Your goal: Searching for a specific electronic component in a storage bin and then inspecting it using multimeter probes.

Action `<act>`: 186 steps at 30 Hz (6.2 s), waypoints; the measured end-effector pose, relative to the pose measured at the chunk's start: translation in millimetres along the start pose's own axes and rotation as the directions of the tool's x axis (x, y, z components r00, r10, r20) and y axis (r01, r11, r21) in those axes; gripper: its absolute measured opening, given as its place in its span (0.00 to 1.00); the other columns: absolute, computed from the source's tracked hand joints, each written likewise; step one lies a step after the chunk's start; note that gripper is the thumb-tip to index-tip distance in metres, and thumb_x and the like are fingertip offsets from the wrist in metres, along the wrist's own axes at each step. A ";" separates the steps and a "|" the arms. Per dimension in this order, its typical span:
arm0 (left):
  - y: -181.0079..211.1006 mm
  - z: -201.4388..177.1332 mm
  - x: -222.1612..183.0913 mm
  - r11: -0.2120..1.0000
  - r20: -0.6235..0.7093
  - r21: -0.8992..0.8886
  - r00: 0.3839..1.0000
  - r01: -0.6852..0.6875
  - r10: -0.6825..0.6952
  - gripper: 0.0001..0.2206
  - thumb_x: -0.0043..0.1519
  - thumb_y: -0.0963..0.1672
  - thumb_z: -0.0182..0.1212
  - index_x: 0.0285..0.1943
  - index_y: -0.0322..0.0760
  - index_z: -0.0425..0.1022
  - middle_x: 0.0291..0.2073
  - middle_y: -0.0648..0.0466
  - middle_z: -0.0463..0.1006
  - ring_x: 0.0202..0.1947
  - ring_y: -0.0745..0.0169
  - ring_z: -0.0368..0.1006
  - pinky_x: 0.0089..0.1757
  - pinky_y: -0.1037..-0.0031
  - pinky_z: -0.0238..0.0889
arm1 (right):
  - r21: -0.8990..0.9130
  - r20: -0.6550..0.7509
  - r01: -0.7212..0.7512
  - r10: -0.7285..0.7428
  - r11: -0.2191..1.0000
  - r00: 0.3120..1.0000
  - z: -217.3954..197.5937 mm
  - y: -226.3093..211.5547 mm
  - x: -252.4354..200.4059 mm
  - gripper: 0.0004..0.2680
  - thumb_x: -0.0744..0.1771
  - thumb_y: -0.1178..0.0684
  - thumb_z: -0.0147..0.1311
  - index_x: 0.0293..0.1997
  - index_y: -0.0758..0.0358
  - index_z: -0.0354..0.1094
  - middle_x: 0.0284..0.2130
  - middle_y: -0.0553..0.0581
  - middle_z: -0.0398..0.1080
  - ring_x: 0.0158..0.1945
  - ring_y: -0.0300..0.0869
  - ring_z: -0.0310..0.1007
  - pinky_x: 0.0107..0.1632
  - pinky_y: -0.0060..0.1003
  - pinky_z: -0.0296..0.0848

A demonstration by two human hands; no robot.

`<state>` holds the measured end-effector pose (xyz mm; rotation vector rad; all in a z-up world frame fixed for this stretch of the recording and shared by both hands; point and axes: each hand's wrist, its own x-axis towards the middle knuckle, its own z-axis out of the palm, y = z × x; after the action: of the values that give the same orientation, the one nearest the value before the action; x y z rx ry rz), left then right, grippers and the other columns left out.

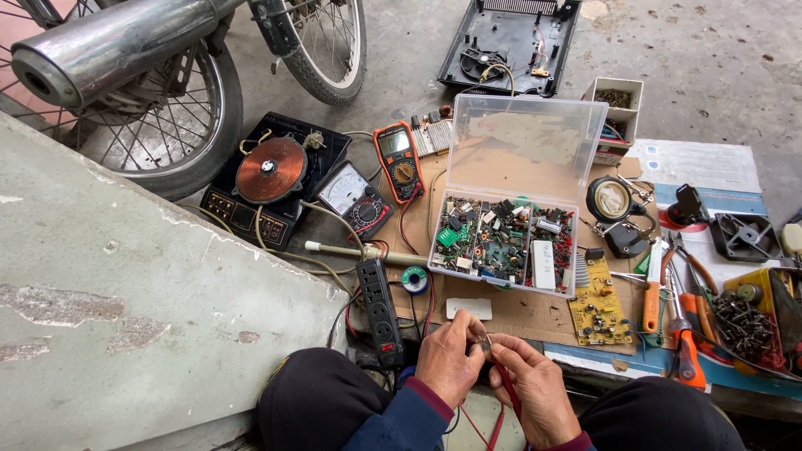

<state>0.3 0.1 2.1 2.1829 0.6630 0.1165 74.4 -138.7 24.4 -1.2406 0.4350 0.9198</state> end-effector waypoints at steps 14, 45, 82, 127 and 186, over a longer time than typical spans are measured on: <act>-1.0 0.7 -0.6 0.999 -0.022 -0.019 0.999 -0.031 0.031 0.12 0.58 0.37 0.63 0.48 0.45 0.74 0.33 0.58 0.82 0.33 0.61 0.80 0.39 0.66 0.75 | -0.057 0.007 0.032 -0.031 0.998 0.999 -0.9 0.2 0.8 0.09 0.72 0.65 0.55 0.58 0.80 0.77 0.38 0.69 0.75 0.28 0.46 0.66 0.24 0.37 0.60; -0.3 -1.1 -1.7 0.999 -0.016 -0.029 1.000 -0.026 0.026 0.13 0.58 0.37 0.63 0.48 0.46 0.74 0.33 0.59 0.81 0.32 0.61 0.79 0.38 0.66 0.75 | -0.007 0.027 0.023 -0.023 1.000 0.999 -6.9 3.7 6.1 0.10 0.72 0.66 0.54 0.59 0.80 0.76 0.38 0.69 0.74 0.28 0.47 0.66 0.24 0.37 0.58; -14.7 5.2 0.1 0.997 -0.029 0.020 0.997 -0.076 0.076 0.14 0.59 0.42 0.65 0.52 0.54 0.70 0.36 0.60 0.85 0.46 0.50 0.84 0.48 0.58 0.78 | -0.074 0.073 0.229 -0.224 0.971 0.972 0.3 11.7 -0.3 0.07 0.70 0.66 0.55 0.52 0.76 0.76 0.36 0.65 0.73 0.22 0.43 0.71 0.14 0.28 0.58; 2.9 -2.7 -3.8 0.997 -0.079 -0.049 0.996 -0.054 0.050 0.15 0.57 0.37 0.64 0.51 0.45 0.75 0.35 0.58 0.84 0.33 0.58 0.82 0.39 0.64 0.75 | 0.018 0.076 0.039 -0.040 0.999 0.996 -8.7 6.2 5.8 0.08 0.72 0.66 0.54 0.56 0.77 0.77 0.36 0.67 0.76 0.27 0.44 0.66 0.24 0.35 0.59; -5.7 -42.7 230.3 0.969 0.023 0.079 0.972 -0.234 0.233 0.09 0.60 0.43 0.68 0.45 0.47 0.93 0.34 0.58 0.88 0.28 0.63 0.79 0.36 0.70 0.73 | -0.332 0.021 -0.177 0.195 0.927 0.981 -26.4 29.4 10.1 0.11 0.71 0.56 0.58 0.55 0.70 0.84 0.24 0.64 0.78 0.20 0.41 0.58 0.26 0.34 0.51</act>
<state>182.3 147.4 -6.4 2.3326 0.4065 0.2002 62.0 -158.5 -9.1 -1.4913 0.3699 1.2222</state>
